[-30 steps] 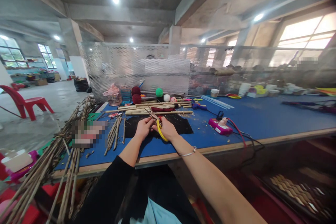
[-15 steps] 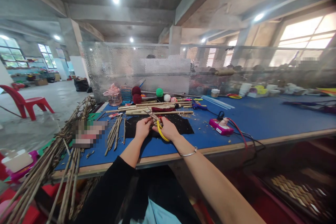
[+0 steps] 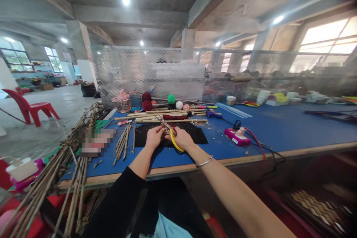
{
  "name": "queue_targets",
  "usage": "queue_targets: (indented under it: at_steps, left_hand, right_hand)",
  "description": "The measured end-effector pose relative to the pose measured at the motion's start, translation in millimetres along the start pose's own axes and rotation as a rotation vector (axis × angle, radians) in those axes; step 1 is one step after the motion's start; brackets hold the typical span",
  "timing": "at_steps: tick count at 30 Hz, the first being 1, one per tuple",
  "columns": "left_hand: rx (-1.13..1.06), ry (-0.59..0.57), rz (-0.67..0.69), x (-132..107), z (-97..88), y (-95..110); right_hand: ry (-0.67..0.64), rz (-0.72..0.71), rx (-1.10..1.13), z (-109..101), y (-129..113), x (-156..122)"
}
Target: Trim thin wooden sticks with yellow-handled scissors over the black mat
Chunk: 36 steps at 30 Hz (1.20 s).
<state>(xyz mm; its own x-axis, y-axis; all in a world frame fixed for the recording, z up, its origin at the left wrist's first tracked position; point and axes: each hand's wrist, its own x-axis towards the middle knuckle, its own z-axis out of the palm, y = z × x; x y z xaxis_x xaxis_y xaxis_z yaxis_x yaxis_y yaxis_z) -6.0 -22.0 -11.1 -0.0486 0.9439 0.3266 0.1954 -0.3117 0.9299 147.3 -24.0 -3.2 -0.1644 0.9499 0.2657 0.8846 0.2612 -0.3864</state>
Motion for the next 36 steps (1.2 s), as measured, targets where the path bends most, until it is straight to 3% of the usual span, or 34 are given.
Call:
queue_targets:
  at_steps: [20,24,29,36]
  left_hand:
    - [-0.101,-0.039,-0.057,1,3.6,-4]
    - [-0.069,-0.089,0.002,1,4.1,-3]
    - [0.061,-0.067,0.095,-2,1.9,6]
    - [0.03,-0.132,0.144,-2,2.9,7]
  right_hand:
    - [0.128,0.032,-0.095,7,1,-3]
    - [0.147,-0.018,-0.033,5,0,-4]
    - [0.147,-0.075,0.003,4,-3,-5]
    - [0.157,-0.078,-0.054,4,-4,-4]
